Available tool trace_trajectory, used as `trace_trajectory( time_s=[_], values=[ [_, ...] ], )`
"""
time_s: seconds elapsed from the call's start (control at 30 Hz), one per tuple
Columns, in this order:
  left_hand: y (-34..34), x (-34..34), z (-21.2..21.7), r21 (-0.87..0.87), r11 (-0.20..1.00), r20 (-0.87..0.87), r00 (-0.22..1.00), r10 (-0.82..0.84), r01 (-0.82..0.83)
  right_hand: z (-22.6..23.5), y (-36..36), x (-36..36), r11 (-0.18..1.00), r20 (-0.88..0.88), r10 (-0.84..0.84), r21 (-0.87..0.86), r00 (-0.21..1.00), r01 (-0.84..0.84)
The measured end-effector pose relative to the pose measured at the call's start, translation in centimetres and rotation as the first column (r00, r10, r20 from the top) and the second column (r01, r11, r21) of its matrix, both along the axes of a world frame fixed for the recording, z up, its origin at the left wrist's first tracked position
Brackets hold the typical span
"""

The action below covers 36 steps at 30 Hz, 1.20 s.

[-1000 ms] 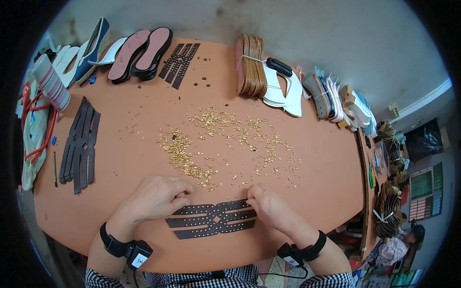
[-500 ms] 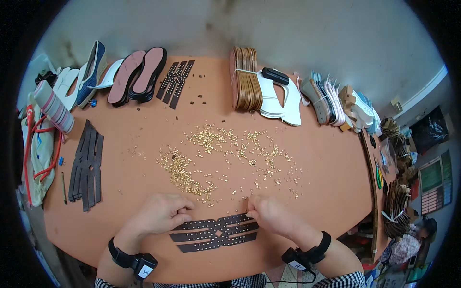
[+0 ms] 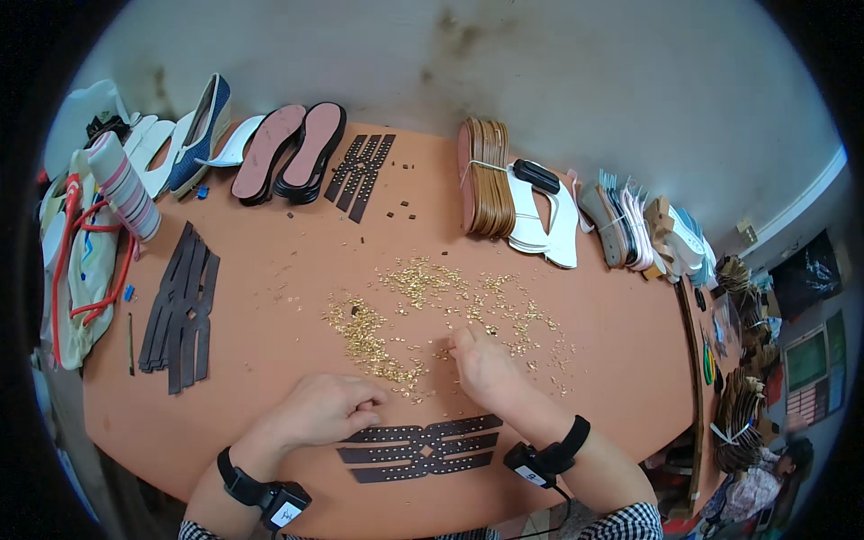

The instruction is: The person is manually attaching small decorative gold studs to black leather shoe straps on a workbench.

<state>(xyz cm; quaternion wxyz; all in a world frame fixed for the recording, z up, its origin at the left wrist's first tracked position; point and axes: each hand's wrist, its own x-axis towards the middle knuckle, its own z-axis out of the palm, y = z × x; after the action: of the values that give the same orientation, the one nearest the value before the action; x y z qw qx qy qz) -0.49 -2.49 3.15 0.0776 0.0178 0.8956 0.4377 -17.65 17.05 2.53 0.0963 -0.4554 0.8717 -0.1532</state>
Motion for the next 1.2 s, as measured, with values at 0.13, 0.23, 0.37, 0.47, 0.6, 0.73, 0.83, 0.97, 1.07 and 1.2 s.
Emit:
trace_trajectory(
  time_s=[0.13,0.23,0.37,0.47,0.6,0.73,0.83,0.97,1.07,1.2],
  values=[
    [0.0,0.1,-0.7,-0.036,0.999,-0.095,0.995,0.01,-0.013,0.5,-0.4,0.3,0.998,-0.032,0.06,0.019,0.998,-0.06],
    [0.0,0.0,-1.0,-0.028,1.0,-0.127,0.992,0.001,-0.004,0.5,-0.6,0.2,0.995,-0.055,0.075,0.065,0.996,-0.071],
    [0.0,0.1,-1.3,-0.027,1.0,-0.134,0.991,0.007,-0.011,0.4,-0.8,-0.1,0.988,-0.054,0.099,0.125,0.994,-0.092],
    [-0.1,0.2,-0.3,-0.032,0.999,-0.042,0.999,-0.005,0.003,0.2,-1.1,-0.2,0.985,-0.069,0.081,0.161,0.994,-0.069],
    [0.0,0.0,-0.5,-0.016,1.0,-0.045,0.999,-0.019,0.019,0.7,-1.1,-0.7,0.992,-0.007,0.085,0.092,0.996,-0.084],
    [0.3,0.4,-1.2,-0.039,0.999,-0.122,0.992,0.021,-0.026,1.3,-1.5,-0.5,0.989,-0.012,0.099,0.116,0.995,-0.097],
    [0.5,0.1,-0.5,-0.05,0.998,-0.061,0.998,0.024,-0.027,0.4,-1.0,-0.8,0.991,-0.05,0.069,0.116,0.996,-0.063],
    [0.1,0.1,-0.6,-0.016,0.999,-0.056,0.997,0.049,-0.05,2.7,-0.4,0.6,0.986,0.113,-0.142,0.103,0.983,0.13],
    [0.3,0.0,-1.2,-0.025,0.999,-0.104,0.994,0.041,-0.044,2.7,3.4,2.3,0.981,0.123,-0.194,-0.004,0.973,0.196],
    [0.4,0.4,-0.5,-0.056,0.998,-0.143,0.989,0.03,-0.039,2.5,6.5,5.9,0.986,0.072,-0.166,-0.015,0.983,0.168]
  ],
)
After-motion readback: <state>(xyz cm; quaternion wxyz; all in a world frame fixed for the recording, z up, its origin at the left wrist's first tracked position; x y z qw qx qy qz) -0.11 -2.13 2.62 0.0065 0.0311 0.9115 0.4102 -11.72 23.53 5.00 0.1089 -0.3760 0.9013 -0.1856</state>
